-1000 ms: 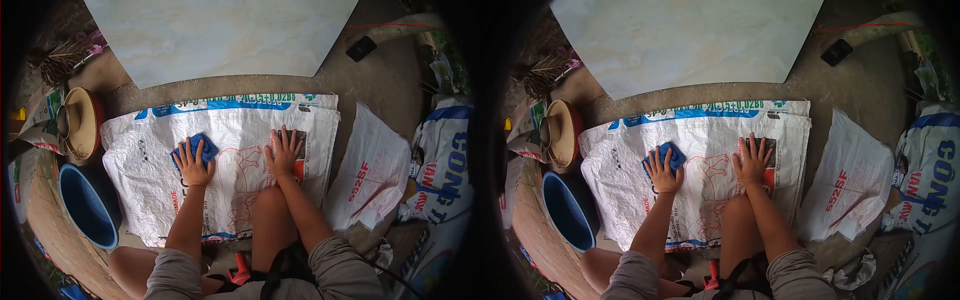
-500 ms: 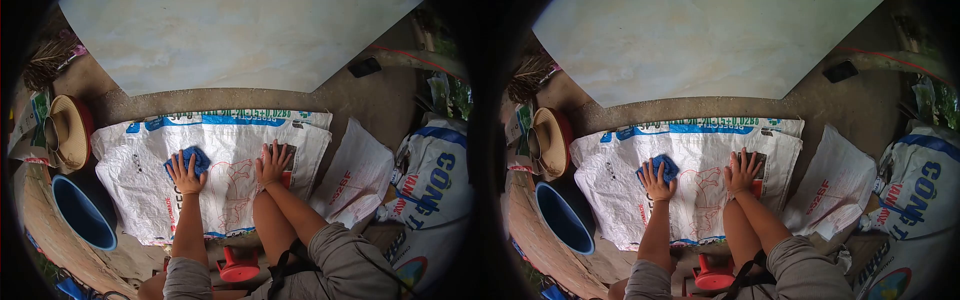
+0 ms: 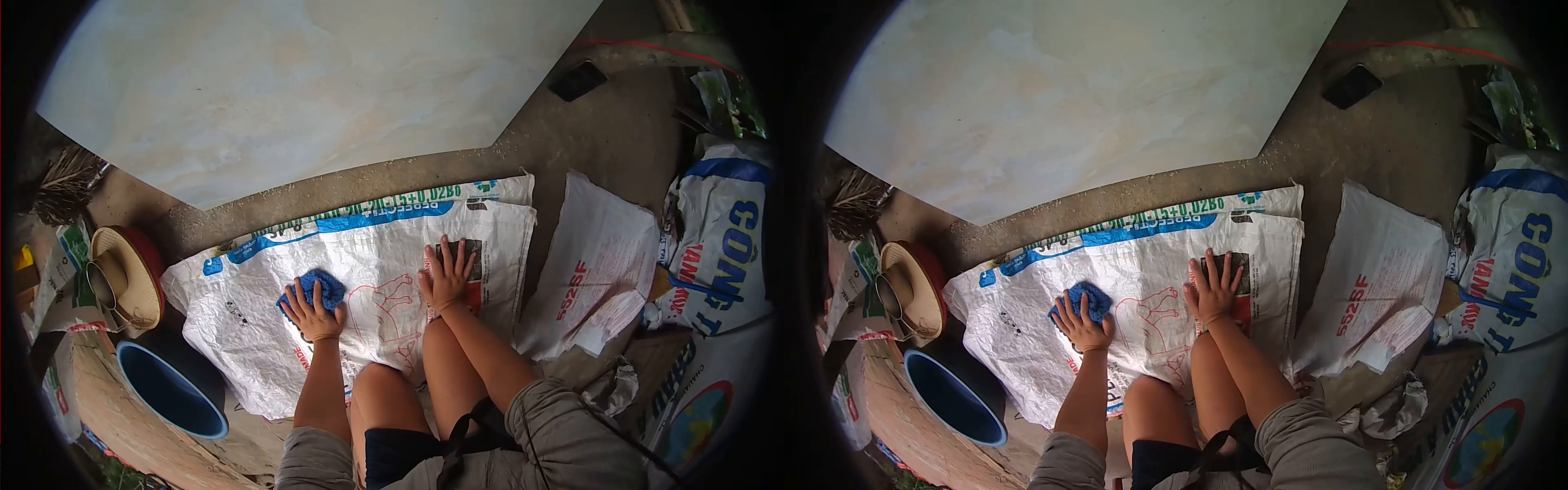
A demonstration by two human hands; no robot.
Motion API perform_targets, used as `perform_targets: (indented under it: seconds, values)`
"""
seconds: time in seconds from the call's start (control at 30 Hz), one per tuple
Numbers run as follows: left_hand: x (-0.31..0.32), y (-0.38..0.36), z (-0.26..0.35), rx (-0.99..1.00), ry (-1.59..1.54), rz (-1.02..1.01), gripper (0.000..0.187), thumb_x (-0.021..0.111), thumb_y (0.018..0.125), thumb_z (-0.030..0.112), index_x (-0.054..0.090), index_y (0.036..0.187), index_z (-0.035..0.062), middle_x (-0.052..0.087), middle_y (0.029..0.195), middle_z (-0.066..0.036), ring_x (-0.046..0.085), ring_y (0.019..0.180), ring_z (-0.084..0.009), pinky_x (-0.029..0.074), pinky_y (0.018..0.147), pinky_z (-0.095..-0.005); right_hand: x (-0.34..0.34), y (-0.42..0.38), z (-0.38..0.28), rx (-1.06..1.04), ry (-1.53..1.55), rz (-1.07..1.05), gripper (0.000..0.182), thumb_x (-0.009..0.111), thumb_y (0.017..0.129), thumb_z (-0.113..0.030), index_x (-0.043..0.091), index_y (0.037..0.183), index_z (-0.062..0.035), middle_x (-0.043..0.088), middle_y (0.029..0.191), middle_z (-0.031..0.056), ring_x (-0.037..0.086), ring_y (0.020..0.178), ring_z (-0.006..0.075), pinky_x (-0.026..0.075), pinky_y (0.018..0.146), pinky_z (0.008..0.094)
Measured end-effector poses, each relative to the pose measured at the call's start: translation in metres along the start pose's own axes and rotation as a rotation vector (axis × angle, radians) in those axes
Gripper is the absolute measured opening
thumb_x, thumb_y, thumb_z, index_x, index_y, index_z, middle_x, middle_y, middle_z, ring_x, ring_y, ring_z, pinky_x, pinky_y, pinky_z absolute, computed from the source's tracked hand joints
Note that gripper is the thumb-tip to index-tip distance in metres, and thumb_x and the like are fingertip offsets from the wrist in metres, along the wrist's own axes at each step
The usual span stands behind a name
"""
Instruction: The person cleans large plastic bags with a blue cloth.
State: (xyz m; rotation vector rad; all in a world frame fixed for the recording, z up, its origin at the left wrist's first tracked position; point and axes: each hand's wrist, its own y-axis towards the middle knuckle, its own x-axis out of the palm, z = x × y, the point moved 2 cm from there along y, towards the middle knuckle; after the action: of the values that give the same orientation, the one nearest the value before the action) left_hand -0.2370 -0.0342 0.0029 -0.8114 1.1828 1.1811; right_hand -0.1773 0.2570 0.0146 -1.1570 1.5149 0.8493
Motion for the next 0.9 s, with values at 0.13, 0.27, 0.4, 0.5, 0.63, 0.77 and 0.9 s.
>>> perform_targets:
  seconds: [0.13,0.27,0.4,0.5,0.63,0.77,0.9]
  values:
    - [-0.0004,-0.001,0.0011,-0.017,-0.01,0.002,0.06,0.042,0.089,0.055,0.048,0.139,0.0217,0.038,0.151,-0.019,0.032,0.139,-0.0452,0.017,0.113,-0.0636,-0.0034,0.0004,-0.0025,0.003,0.013,-0.006,0.056,0.053,0.089,-0.044,0.049,0.142,-0.0257,0.032,0.157,0.0081,0.02,0.145,0.045,0.008,0.112,0.0687]
    - [0.0005,-0.0025,0.0,0.006,0.013,-0.006,0.062,0.042,0.089,0.055,0.046,0.141,0.021,0.038,0.15,-0.02,0.032,0.139,-0.0452,0.017,0.113,-0.0635,-0.0051,0.0004,-0.0035,0.021,0.01,-0.002,0.055,0.055,0.089,-0.043,0.05,0.141,-0.0259,0.033,0.157,0.0082,0.021,0.145,0.0451,0.011,0.112,0.0688]
    - [0.0003,-0.0021,0.0004,0.009,0.006,0.002,0.063,0.041,0.089,0.056,0.046,0.141,0.0203,0.036,0.151,-0.02,0.031,0.14,-0.0454,0.017,0.113,-0.0635,-0.005,0.0007,-0.0053,0.024,0.009,0.019,0.057,0.058,0.087,-0.042,0.05,0.141,-0.026,0.033,0.157,0.0081,0.022,0.145,0.0444,0.011,0.112,0.0687]
    - [-0.0027,-0.0003,0.0019,0.013,-0.023,-0.014,0.068,0.056,0.077,0.038,0.046,0.141,0.0175,0.036,0.152,-0.021,0.027,0.142,-0.0446,0.013,0.115,-0.0619,-0.0065,0.0009,-0.0054,0.015,0.007,0.005,0.057,0.058,0.087,-0.042,0.049,0.141,-0.026,0.032,0.157,0.008,0.022,0.145,0.0451,0.011,0.112,0.0689]
    - [-0.0031,-0.0005,0.0025,-0.01,-0.014,-0.036,0.067,0.056,0.078,0.037,0.047,0.141,0.018,0.035,0.152,-0.02,0.027,0.143,-0.0441,0.013,0.115,-0.0612,-0.0056,0.0006,-0.0029,0.009,0.018,0.003,0.058,0.058,0.086,-0.042,0.049,0.141,-0.026,0.031,0.158,0.0079,0.021,0.144,0.0456,0.011,0.111,0.0691]
    - [-0.0037,-0.0002,0.0015,-0.009,-0.005,-0.023,0.066,0.055,0.079,0.038,0.047,0.141,0.0175,0.035,0.152,-0.02,0.027,0.142,-0.044,0.013,0.115,-0.0609,-0.0023,-0.0024,-0.0015,-0.009,0.024,0.012,0.059,0.059,0.086,-0.042,0.049,0.142,-0.026,0.031,0.158,0.0079,0.021,0.145,0.0453,0.011,0.112,0.0689]
    - [-0.0052,-0.0006,0.0041,-0.016,0.02,-0.042,0.067,0.053,0.079,0.04,0.046,0.141,0.0163,0.034,0.153,-0.02,0.026,0.143,-0.0434,0.013,0.116,-0.0605,-0.0018,-0.0017,0.0007,-0.024,0.032,0.022,0.058,0.057,0.087,-0.042,0.049,0.142,-0.0256,0.032,0.158,0.0079,0.021,0.145,0.0448,0.009,0.112,0.0682]
